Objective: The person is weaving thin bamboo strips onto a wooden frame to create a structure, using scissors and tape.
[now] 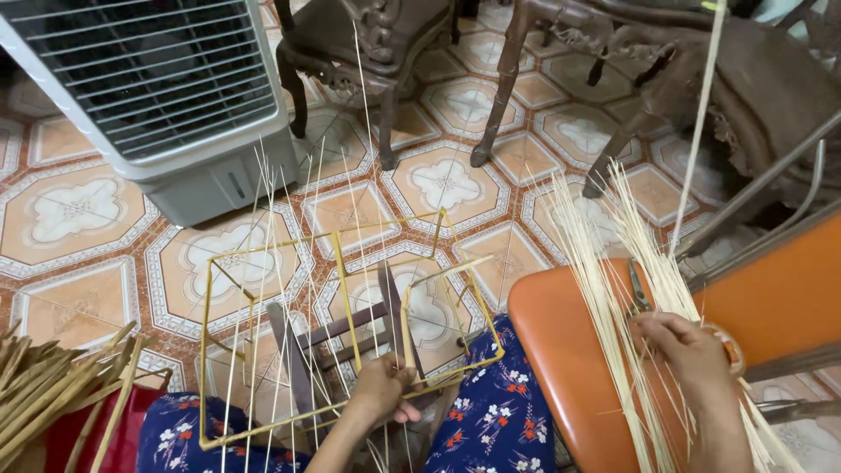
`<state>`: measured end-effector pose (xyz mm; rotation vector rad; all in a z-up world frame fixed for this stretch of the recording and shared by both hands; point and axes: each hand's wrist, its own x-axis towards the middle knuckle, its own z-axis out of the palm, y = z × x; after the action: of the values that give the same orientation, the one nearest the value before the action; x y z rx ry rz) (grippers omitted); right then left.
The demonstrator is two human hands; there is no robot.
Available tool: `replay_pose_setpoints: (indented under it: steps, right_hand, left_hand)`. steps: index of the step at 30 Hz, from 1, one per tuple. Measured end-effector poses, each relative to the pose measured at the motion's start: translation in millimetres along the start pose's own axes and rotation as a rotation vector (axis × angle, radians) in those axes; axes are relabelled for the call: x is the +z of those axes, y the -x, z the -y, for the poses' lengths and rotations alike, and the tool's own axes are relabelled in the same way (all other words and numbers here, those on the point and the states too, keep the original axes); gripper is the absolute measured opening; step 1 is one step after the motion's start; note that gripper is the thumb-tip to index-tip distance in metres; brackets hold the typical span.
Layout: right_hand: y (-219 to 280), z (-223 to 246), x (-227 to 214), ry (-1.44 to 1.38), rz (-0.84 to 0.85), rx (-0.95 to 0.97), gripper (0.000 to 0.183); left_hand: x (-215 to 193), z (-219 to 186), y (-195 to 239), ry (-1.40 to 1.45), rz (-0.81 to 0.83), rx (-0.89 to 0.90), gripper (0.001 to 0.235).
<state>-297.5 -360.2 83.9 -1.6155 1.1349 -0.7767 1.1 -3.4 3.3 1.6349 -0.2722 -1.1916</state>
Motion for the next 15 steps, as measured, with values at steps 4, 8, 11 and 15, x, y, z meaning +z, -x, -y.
replay_pose_setpoints:
  steps: [4, 8, 11, 15]
  right_hand:
    - [-12.9, -38.6, 16.1, 0.179, 0.147, 0.048, 0.026]
    - [-33.5, -82.0, 42.3, 0.198, 0.256, 0.002, 0.027]
    - [-48.2, -103.3, 59.2, 0.197, 0.328, -0.055, 0.028]
    - [-59.6, -110.5, 62.7, -0.044, 0.119, 0.129, 0.028]
  left_hand:
    - [1.0, -1.2, 2.5, -0.004, 0.004, 0.003, 0.022]
    - [1.7, -9.5, 10.6, -0.018, -0.013, -0.036, 0.023]
    - [2.2, -10.2, 9.0, -0.041, -0.012, -0.037, 0.025]
    - [0.8, -5.9, 8.0, -0.026, -0.004, -0.04, 0.026]
